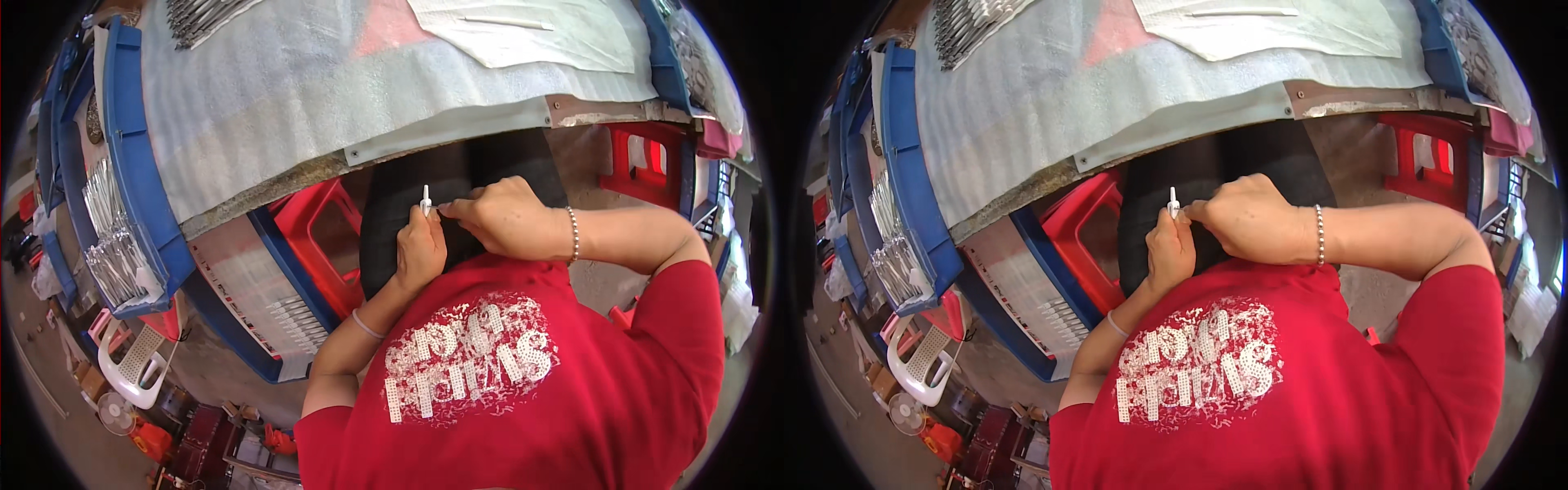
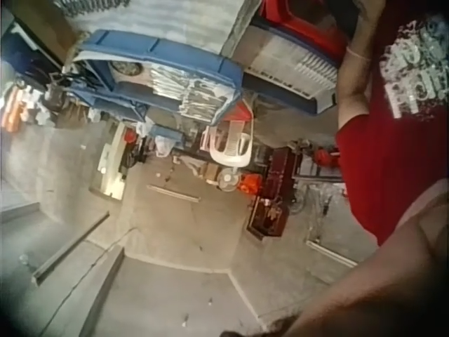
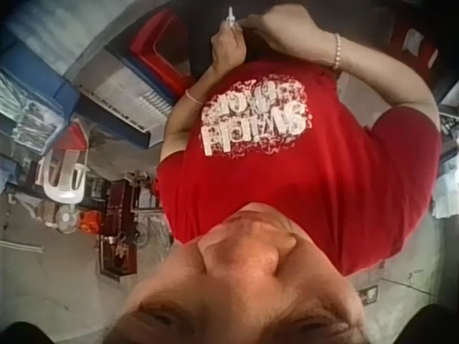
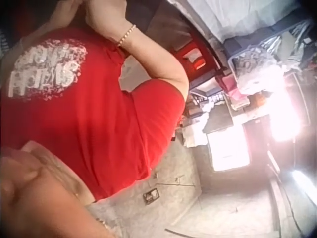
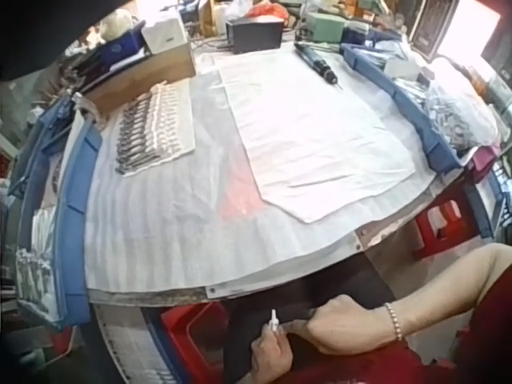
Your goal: The recorder is assembling small plastic and metal components, likely for medical or technical use, at a workstation.
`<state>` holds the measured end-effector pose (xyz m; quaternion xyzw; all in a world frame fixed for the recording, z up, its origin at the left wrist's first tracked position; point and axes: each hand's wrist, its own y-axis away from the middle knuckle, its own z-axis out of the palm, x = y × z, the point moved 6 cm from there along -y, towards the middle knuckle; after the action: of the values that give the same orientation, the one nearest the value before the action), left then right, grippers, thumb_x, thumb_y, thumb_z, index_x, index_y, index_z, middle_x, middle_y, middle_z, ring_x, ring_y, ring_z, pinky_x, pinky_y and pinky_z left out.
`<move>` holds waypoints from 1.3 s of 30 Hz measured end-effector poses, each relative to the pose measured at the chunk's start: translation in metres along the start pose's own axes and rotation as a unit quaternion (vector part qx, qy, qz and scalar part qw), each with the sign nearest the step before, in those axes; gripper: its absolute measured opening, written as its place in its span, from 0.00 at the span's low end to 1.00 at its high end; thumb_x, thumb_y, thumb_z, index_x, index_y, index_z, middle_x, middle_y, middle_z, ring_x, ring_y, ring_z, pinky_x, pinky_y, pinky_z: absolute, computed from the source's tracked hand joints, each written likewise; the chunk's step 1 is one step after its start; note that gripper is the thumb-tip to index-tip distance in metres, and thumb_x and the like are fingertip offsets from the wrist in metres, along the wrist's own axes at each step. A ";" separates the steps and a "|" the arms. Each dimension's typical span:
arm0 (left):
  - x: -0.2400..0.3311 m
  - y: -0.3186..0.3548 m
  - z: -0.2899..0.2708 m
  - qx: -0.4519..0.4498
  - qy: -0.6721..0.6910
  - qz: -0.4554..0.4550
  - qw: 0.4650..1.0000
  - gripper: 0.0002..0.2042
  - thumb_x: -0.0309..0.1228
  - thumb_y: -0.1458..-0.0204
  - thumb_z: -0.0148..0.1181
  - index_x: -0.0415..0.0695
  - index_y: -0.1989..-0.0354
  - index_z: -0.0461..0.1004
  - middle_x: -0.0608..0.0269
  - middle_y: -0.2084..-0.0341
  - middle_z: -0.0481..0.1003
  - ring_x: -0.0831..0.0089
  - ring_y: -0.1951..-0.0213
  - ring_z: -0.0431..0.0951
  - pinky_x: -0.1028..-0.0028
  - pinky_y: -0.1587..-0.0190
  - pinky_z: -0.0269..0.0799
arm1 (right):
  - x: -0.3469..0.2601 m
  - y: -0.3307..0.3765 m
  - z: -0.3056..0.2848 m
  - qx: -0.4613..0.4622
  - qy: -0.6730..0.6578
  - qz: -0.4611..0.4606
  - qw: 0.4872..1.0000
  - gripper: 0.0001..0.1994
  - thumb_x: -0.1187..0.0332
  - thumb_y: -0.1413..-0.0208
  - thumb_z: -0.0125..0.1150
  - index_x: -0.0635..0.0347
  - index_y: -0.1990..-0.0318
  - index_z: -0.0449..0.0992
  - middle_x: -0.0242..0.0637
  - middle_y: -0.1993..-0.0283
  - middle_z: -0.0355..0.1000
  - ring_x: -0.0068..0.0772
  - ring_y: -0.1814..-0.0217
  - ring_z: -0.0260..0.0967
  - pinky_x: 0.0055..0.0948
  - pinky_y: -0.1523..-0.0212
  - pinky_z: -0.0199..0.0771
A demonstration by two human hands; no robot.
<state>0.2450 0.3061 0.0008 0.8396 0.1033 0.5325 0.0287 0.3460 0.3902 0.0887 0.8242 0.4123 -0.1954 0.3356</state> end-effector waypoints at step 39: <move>-0.010 0.010 0.001 -0.091 0.287 -0.185 0.936 0.09 0.31 0.38 0.45 0.39 0.69 0.67 0.70 0.87 0.62 0.84 0.85 0.61 0.78 0.83 0.56 | 0.014 0.023 0.003 0.029 -0.376 0.175 0.910 0.14 0.73 0.42 0.52 0.70 0.50 0.72 0.34 0.69 0.73 0.19 0.69 0.67 0.22 0.68 0.68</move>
<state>0.2435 0.2944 -0.0066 0.6111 0.2124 0.7429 0.1720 0.3730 0.3859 0.0877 0.7582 0.0992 -0.4406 0.4703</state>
